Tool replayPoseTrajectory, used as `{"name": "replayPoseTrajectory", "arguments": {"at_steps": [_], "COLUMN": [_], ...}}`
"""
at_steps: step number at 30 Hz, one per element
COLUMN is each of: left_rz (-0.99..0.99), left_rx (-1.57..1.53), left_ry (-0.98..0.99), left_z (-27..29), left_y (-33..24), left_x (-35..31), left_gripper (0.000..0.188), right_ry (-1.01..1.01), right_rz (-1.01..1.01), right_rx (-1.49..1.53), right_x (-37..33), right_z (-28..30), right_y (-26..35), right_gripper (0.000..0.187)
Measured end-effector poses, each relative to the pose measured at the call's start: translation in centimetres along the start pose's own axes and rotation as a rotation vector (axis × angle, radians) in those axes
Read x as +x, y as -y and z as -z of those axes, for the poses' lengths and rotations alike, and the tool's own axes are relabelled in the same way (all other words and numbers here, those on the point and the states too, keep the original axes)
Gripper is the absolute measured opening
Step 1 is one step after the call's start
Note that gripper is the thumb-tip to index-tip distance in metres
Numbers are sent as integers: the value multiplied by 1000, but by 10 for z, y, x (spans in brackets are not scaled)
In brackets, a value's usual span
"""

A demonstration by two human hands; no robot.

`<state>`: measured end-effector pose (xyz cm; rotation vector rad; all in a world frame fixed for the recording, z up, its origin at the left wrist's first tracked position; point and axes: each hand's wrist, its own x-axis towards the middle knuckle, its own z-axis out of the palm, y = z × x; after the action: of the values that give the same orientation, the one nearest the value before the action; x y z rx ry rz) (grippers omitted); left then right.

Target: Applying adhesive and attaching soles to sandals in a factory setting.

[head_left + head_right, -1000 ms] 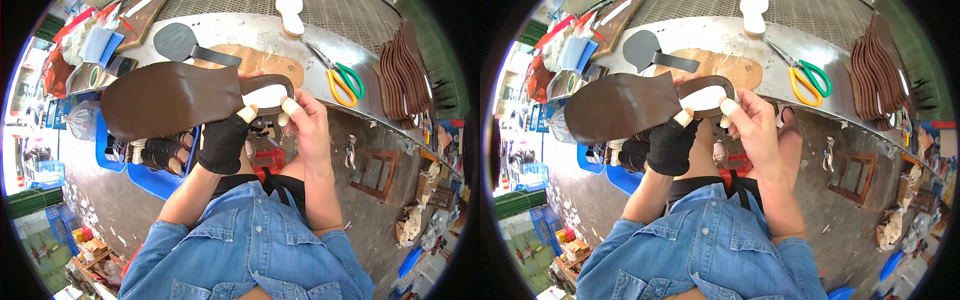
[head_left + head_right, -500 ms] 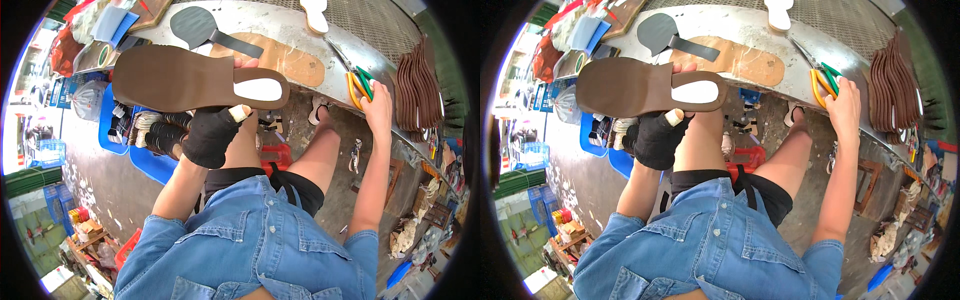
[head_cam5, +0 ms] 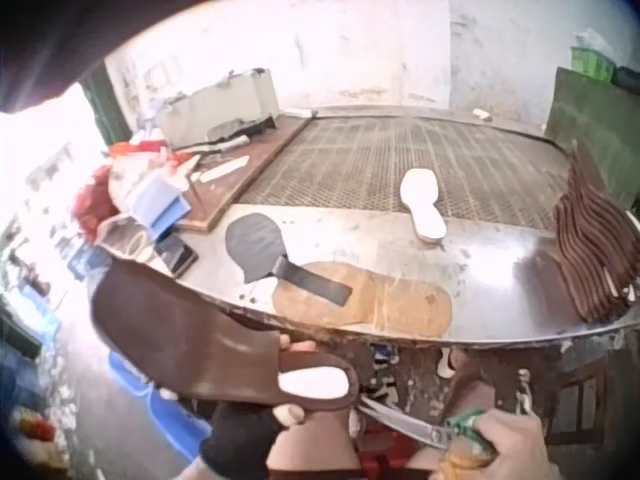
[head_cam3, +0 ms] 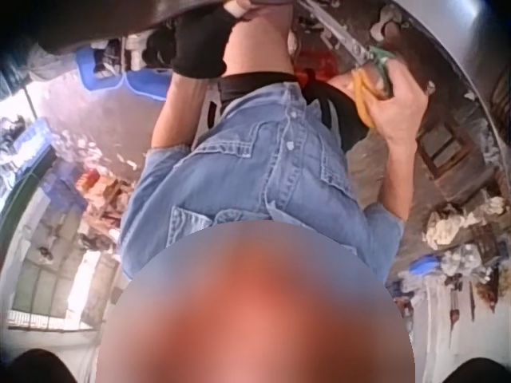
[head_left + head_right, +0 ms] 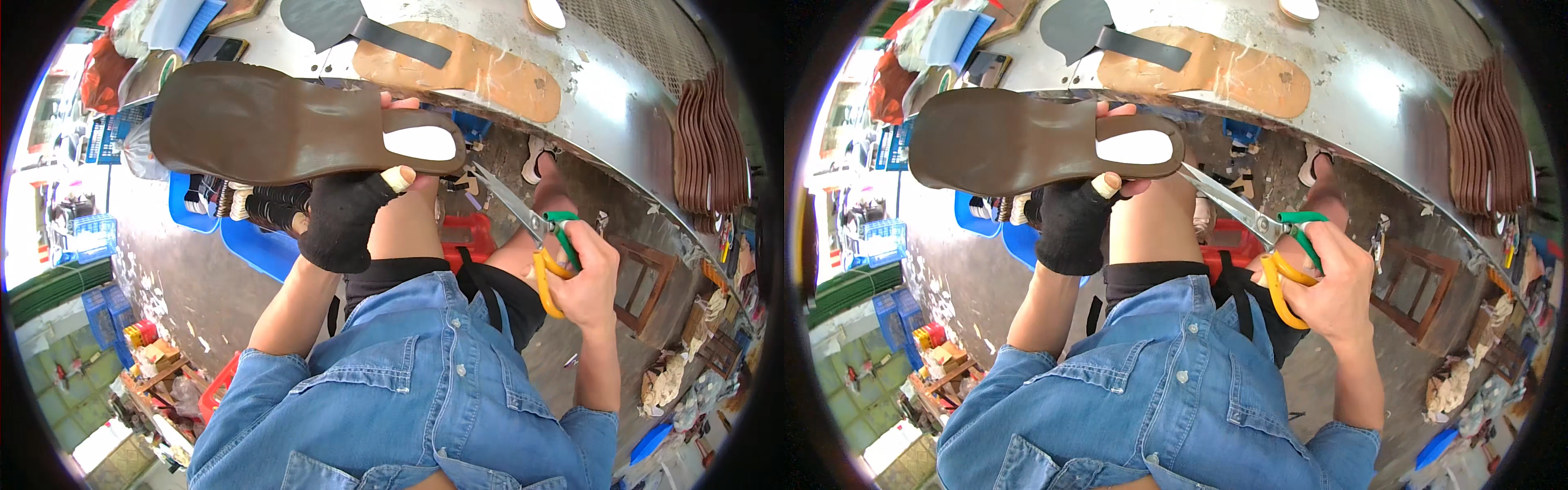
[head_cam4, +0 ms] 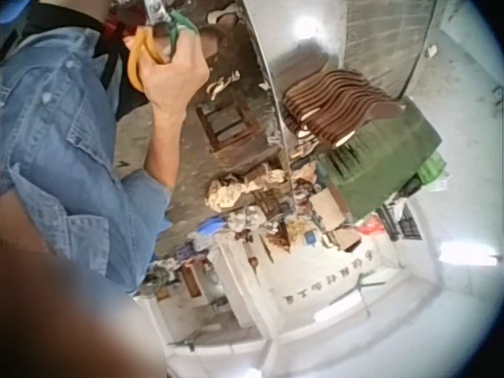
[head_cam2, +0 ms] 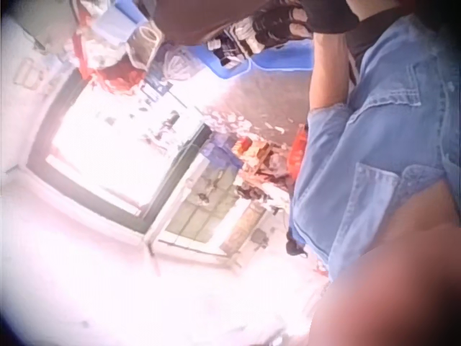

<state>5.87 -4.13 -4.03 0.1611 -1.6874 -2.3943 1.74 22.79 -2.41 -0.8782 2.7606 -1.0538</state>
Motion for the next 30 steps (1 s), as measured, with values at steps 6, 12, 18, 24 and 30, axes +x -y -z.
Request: {"name": "replayPoseTrajectory", "arguments": {"at_steps": [6,12,18,24,30], "left_rz": [33,11,124,286,288], "left_rx": [-16,175,142,32,14], "left_ry": [-23,4,-15,114,201], "left_z": [-6,-4,-3,6,7], "left_y": [4,12,8,-16,-24], "left_x": [-6,-15,-25,-17,-16], "left_gripper": [77,75,67,70,69], "right_ry": [-25,41,177,0,-49], "right_rz": [18,-41,-99,-15,131], "right_rx": [-79,-77,1,-31,-131], "right_x": [-6,-18,-32,-26,-17], "right_z": [-5,-11,-17,-13,-8], "right_y": [-7,-8,-12,-15,-9], "right_gripper": [40,45,46,46,48]}}
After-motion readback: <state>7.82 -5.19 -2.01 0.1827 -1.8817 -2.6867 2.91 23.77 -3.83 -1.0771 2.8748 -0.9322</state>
